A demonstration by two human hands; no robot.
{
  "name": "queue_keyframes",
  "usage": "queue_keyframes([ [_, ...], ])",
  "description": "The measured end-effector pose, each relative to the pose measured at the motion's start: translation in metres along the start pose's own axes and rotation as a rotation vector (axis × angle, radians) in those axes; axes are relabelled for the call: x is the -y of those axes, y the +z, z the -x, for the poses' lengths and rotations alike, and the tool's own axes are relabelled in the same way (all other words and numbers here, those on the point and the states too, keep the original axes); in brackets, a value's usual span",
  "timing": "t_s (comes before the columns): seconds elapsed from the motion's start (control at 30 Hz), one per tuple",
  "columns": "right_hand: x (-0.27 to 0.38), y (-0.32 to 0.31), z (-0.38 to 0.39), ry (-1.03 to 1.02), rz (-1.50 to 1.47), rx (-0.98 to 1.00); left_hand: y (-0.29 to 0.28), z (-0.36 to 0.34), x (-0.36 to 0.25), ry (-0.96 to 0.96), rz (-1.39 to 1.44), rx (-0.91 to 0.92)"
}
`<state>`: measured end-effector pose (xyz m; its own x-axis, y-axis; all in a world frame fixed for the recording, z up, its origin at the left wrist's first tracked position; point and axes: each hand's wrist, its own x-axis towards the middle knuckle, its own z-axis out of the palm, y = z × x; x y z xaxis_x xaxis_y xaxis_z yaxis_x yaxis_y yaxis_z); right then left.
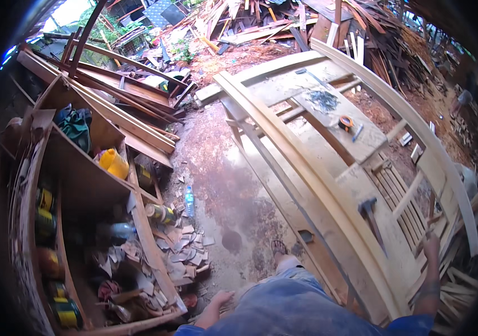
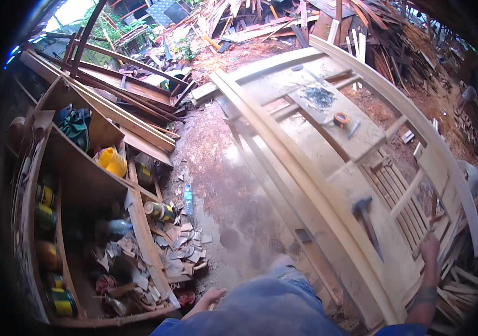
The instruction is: The person sands the edges of a wooden frame with an angle grinder and hammers wooden strips onto the structure using a hammer and nails.
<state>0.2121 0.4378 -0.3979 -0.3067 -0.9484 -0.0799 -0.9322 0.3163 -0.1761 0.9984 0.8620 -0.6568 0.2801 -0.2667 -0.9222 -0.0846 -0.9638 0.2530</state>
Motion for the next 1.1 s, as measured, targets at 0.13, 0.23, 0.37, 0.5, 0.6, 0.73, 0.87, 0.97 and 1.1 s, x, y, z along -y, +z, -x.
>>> queue_keyframes([
  [0.13,0.324,0.042,-0.098,-0.649,-0.215,-0.136,-0.090,-0.019,-0.147,0.326,0.147,-0.199],
  [0.23,0.549,0.073,-0.107,-0.857,-0.317,-0.024,-0.158,-0.015,-0.219,0.361,0.521,-0.262],
  [0.37,0.787,0.145,-0.115,-1.014,-0.257,-0.048,-0.234,-0.070,-0.223,0.387,0.569,-0.305],
  [0.5,0.972,0.197,-0.149,-0.955,-0.188,-0.029,-0.309,-0.135,-0.178,0.142,0.364,-0.235],
  [0.6,1.079,0.205,-0.171,-0.814,-0.077,0.029,-0.383,-0.167,-0.155,-0.022,0.302,-0.164],
  [0.73,1.188,0.230,-0.217,-0.769,0.001,0.051,-0.516,-0.204,-0.189,-0.118,0.415,-0.201],
  [0.87,1.278,0.259,-0.252,-0.771,0.027,0.013,-0.644,-0.247,-0.291,0.039,0.731,-0.326],
  [0.97,1.317,0.264,-0.276,-0.838,0.037,-0.053,-0.719,-0.292,-0.376,0.138,0.785,-0.296],
  [1.1,1.326,0.278,-0.311,-0.848,-0.162,-0.041,-0.795,-0.342,-0.492,0.286,0.379,-0.299],
])
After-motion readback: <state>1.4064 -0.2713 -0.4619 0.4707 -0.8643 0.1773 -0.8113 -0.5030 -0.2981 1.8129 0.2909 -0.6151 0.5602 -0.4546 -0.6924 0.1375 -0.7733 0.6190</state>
